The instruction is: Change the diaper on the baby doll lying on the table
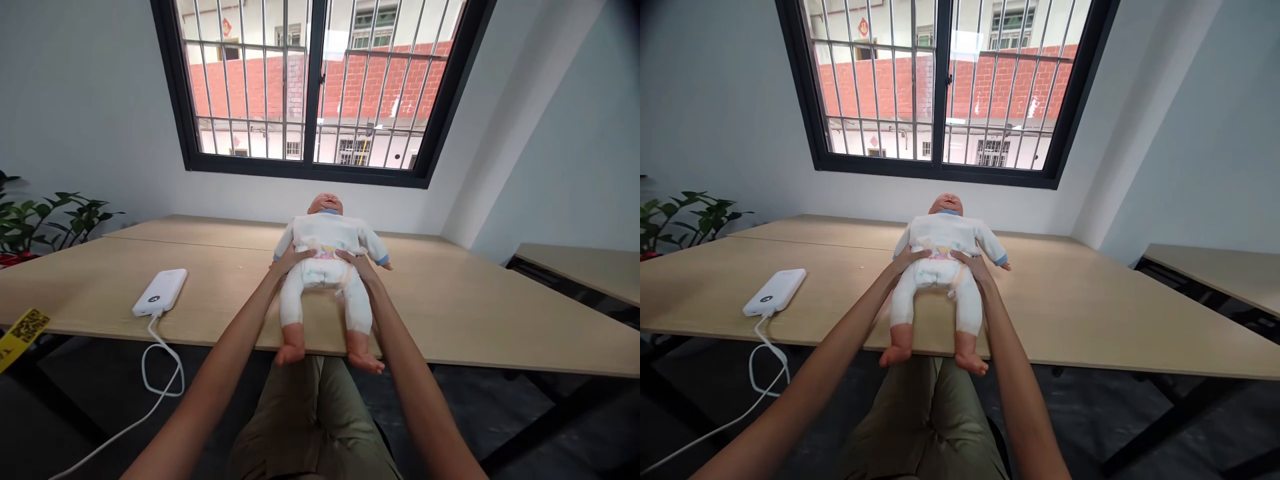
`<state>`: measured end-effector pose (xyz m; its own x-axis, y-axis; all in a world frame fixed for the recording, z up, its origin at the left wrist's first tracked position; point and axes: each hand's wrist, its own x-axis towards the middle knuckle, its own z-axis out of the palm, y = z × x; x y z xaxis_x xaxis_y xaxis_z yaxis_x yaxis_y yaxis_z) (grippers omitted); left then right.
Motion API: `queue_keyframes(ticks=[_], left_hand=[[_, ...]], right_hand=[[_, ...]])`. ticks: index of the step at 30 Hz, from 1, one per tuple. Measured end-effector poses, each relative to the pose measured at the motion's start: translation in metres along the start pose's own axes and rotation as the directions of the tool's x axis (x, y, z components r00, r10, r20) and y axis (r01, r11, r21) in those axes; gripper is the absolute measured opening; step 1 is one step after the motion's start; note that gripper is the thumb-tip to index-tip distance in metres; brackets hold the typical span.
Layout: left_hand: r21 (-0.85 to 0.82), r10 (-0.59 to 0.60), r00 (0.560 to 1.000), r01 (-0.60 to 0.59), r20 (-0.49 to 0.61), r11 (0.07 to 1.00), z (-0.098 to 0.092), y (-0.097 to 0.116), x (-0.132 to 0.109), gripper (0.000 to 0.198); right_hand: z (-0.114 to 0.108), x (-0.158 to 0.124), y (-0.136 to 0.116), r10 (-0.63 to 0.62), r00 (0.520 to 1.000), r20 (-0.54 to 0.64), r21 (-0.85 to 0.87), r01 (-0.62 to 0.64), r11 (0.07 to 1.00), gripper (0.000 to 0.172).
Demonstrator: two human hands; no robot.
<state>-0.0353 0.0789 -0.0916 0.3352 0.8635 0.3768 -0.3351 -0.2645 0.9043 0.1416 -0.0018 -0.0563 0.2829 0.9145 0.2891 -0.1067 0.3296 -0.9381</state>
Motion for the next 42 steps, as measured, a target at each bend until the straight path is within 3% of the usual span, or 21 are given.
queue_keyframes(ticks=[5, 9, 12, 15, 17, 20, 23, 28, 32, 34, 36, 38, 42], left_hand=[[0.045, 0.039, 0.998, -0.040, 0.042, 0.998, 0.016, 0.028, -0.028, 0.080], [0.134, 0.017, 0.998, -0.025, 0.061, 0.991, 0.032, 0.038, -0.071, 0.081], [0.266, 0.027, 0.999, -0.032, 0.024, 0.964, 0.040, 0.038, -0.107, 0.089], [0.416, 0.047, 0.998, -0.056, 0.032, 0.908, 0.045, 0.029, -0.143, 0.093], [0.480, 0.024, 0.998, -0.052, 0.065, 0.876, 0.047, 0.021, -0.166, 0.096], [0.467, -0.057, 0.992, 0.000, 0.109, 0.884, 0.050, 0.013, -0.198, 0.098], [0.413, -0.114, 0.988, 0.062, 0.102, 0.909, 0.054, 0.010, -0.225, 0.092], [0.265, -0.149, 0.987, 0.127, 0.061, 0.956, 0.054, 0.011, -0.250, 0.086], [0.518, -0.053, 0.993, -0.011, 0.108, 0.855, 0.051, 0.014, -0.259, 0.104], [0.658, 0.016, 0.998, -0.049, 0.057, 0.752, 0.053, 0.015, -0.264, 0.108], [0.739, 0.130, 0.991, -0.074, -0.018, 0.669, 0.059, 0.014, -0.270, 0.098], [0.791, 0.305, 0.951, -0.153, -0.045, 0.592, 0.065, 0.011, -0.274, 0.077], [0.839, 0.611, 0.788, -0.378, 0.071, 0.391, 0.078, 0.007, -0.276, 0.035]], right_hand=[[-0.020, -0.014, -0.004, -0.046, 0.972, 0.229, 0.149, 0.012, 0.989, 0.066], [-0.038, -0.043, -0.003, -0.089, 0.963, 0.255, 0.165, 0.047, 0.985, 0.069], [-0.049, -0.066, 0.005, -0.092, 0.987, 0.130, 0.175, 0.068, 0.982, 0.069], [-0.061, -0.090, 0.019, 0.005, 0.996, -0.088, 0.197, 0.012, 0.980, 0.076], [-0.069, -0.107, 0.026, 0.071, 0.986, -0.152, 0.202, -0.039, 0.979, 0.081], [-0.076, -0.135, 0.027, 0.077, 0.983, -0.168, 0.150, -0.052, 0.987, 0.079], [-0.072, -0.161, 0.018, 0.026, 0.963, -0.267, 0.062, -0.010, 0.998, 0.068], [-0.057, -0.197, 0.009, 0.061, 0.902, -0.427, -0.060, -0.096, 0.994, 0.049], [-0.061, -0.214, 0.018, 0.086, 0.867, -0.490, -0.050, -0.127, 0.991, 0.055], [-0.066, -0.217, 0.024, 0.097, 0.848, -0.521, -0.018, -0.124, 0.992, 0.068], [-0.073, -0.218, 0.030, 0.094, 0.822, -0.562, -0.002, -0.115, 0.993, 0.080], [-0.079, -0.219, 0.033, 0.077, 0.803, -0.592, -0.016, -0.107, 0.994, 0.081], [-0.081, -0.222, 0.034, 0.035, 0.797, -0.604, -0.060, -0.089, 0.994, 0.066]])
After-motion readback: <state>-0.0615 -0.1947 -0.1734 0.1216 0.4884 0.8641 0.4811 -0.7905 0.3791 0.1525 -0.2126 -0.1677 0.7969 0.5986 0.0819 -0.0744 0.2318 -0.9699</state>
